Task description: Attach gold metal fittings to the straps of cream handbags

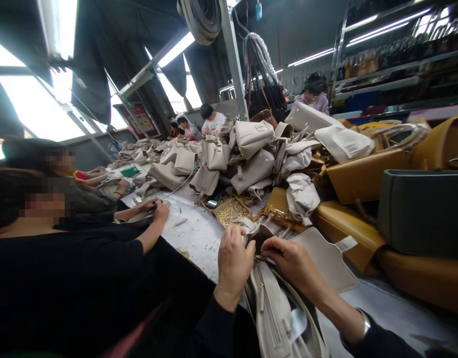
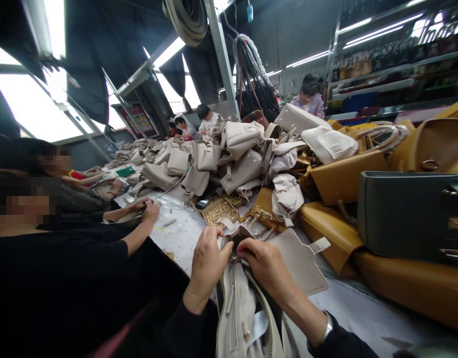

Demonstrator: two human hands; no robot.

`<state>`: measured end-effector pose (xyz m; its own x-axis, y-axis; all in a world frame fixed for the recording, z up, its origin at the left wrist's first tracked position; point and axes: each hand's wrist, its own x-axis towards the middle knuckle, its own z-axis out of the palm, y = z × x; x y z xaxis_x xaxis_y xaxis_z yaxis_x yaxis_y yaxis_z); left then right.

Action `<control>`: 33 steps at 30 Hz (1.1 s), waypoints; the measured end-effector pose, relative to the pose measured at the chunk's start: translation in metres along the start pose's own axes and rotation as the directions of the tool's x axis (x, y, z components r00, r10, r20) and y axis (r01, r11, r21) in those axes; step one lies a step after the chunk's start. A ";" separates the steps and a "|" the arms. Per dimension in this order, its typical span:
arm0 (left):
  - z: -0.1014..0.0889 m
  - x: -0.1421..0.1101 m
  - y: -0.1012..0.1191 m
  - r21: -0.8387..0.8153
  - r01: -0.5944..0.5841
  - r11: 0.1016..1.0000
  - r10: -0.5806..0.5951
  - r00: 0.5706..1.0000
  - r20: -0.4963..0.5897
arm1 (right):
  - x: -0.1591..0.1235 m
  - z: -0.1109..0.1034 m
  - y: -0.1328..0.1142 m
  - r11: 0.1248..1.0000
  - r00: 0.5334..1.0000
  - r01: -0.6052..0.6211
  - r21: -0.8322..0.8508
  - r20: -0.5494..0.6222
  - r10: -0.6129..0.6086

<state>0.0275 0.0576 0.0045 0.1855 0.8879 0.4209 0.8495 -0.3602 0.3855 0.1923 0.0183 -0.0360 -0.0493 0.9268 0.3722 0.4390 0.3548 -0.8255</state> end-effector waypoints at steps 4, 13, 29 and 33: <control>0.000 0.015 0.003 0.163 -0.020 0.986 -0.024 0.965 0.260 | 0.000 -0.001 -0.002 0.999 0.998 0.042 -0.002 0.045 -0.042; 0.012 0.032 0.017 0.278 0.011 0.961 -0.086 0.962 0.260 | 0.001 -0.004 -0.003 0.999 0.995 0.050 0.009 0.083 -0.050; 0.029 0.023 0.010 -0.034 0.189 0.981 -0.181 0.970 0.160 | 0.003 -0.002 0.009 0.999 0.993 0.006 -0.035 0.120 -0.001; 0.029 0.021 0.007 0.095 0.074 0.993 -0.089 0.984 0.156 | 0.003 -0.002 0.012 0.999 0.996 -0.003 -0.050 0.094 0.008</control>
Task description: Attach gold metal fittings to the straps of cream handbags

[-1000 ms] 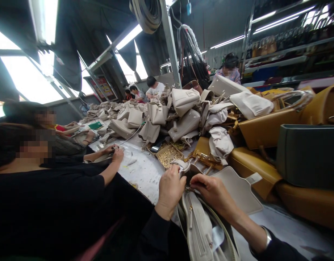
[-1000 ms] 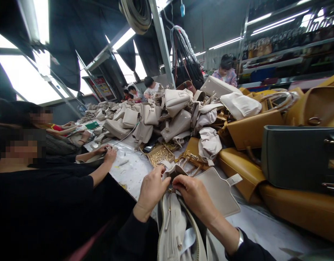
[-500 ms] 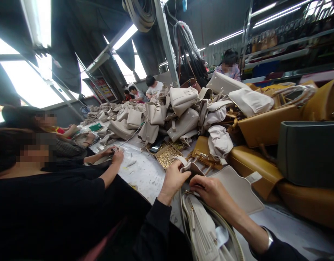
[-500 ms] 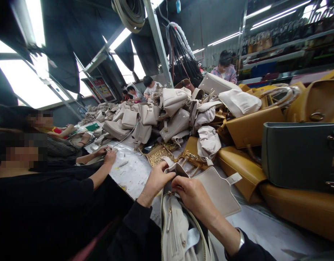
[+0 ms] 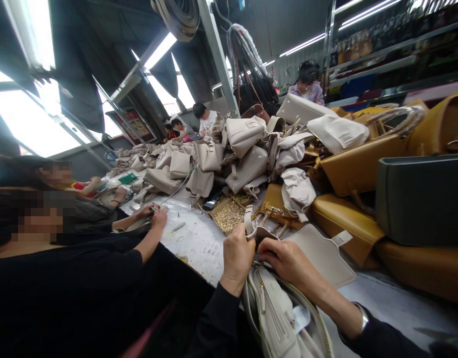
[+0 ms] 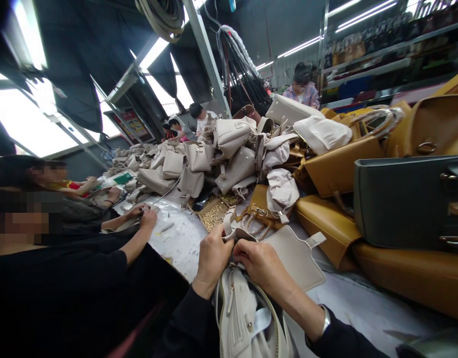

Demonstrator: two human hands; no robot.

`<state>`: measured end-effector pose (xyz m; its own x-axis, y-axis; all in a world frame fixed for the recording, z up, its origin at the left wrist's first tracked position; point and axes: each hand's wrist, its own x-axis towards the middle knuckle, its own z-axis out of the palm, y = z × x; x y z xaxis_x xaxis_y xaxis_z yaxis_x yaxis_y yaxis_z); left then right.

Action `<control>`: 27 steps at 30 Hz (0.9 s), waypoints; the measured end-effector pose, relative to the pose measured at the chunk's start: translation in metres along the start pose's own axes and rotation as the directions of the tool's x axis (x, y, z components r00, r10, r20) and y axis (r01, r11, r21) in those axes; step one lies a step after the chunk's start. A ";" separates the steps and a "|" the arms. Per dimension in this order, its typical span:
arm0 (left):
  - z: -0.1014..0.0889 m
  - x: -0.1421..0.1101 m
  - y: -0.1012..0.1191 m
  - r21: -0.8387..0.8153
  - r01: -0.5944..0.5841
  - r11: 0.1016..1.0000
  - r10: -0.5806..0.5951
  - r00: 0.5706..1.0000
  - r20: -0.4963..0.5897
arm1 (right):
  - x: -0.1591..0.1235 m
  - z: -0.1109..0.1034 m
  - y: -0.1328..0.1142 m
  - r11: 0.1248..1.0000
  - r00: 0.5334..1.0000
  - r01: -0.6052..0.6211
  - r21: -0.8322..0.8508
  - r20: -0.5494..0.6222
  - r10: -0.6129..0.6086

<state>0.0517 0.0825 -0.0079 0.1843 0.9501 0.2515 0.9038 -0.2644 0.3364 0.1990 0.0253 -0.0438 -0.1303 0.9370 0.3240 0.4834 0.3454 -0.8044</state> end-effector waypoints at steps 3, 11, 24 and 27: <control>-0.004 -0.001 -0.003 0.048 -0.075 0.996 0.075 0.997 0.018 | 0.000 -0.002 0.001 1.000 1.000 -0.008 -0.007 -0.006 0.008; -0.023 0.002 -0.009 0.230 -0.322 0.918 0.284 0.941 0.184 | -0.001 -0.005 0.002 1.000 1.000 -0.007 0.008 -0.027 0.007; -0.008 -0.002 -0.030 0.318 -0.462 0.828 0.451 0.885 0.113 | 0.002 -0.001 0.002 1.000 0.999 -0.030 0.006 -0.040 0.031; -0.009 -0.002 -0.034 0.303 -0.512 0.804 0.489 0.859 0.153 | 0.002 -0.002 0.001 1.000 0.999 -0.030 0.006 -0.040 0.031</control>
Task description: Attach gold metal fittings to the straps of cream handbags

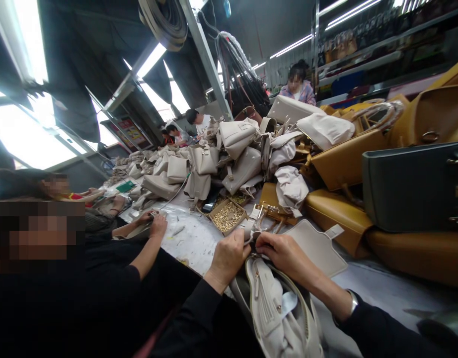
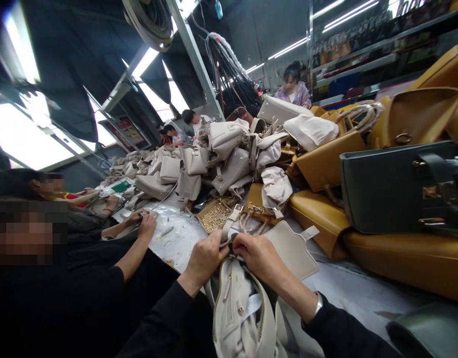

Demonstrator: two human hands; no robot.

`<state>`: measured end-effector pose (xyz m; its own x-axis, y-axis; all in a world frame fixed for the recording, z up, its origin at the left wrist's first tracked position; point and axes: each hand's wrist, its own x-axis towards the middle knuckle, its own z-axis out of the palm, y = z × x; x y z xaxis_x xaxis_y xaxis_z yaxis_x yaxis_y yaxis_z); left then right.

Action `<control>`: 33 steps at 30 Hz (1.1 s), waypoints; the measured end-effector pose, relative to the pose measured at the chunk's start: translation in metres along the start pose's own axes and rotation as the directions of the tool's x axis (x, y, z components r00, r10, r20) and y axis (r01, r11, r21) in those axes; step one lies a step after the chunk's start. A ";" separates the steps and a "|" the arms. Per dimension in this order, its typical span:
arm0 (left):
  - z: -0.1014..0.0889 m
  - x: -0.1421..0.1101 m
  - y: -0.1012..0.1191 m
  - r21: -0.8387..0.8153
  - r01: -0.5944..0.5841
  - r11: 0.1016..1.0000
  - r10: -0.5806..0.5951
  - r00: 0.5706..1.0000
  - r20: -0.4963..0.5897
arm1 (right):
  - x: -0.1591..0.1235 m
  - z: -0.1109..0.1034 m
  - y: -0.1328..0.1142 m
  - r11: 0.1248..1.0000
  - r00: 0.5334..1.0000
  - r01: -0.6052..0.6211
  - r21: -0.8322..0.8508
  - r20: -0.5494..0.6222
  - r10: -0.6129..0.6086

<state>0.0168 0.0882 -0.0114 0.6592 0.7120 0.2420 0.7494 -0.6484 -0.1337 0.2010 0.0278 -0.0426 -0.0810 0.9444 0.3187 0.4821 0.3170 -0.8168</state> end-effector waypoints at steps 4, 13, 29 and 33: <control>-0.005 0.000 -0.004 -0.034 -0.095 0.995 0.097 0.991 0.088 | 0.000 -0.003 0.000 1.000 1.000 -0.005 -0.003 0.011 0.005; -0.018 0.000 -0.007 -0.138 -0.185 0.973 0.184 0.983 -0.024 | 0.002 -0.004 0.007 0.999 1.000 -0.006 0.038 0.006 0.006; -0.012 0.005 -0.005 -0.639 0.188 0.746 -0.247 0.969 -0.003 | 0.018 -0.001 0.000 0.967 0.966 0.234 -0.097 0.139 -0.219; -0.006 0.008 -0.014 -0.699 0.225 0.679 -0.275 0.961 0.043 | 0.044 0.008 -0.001 0.986 0.986 0.159 0.045 0.046 -0.161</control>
<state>0.0115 0.1014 -0.0013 0.4301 0.8735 0.2281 0.6139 -0.4683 0.6355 0.1902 0.0693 -0.0312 -0.1976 0.8839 0.4238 0.4230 0.4669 -0.7766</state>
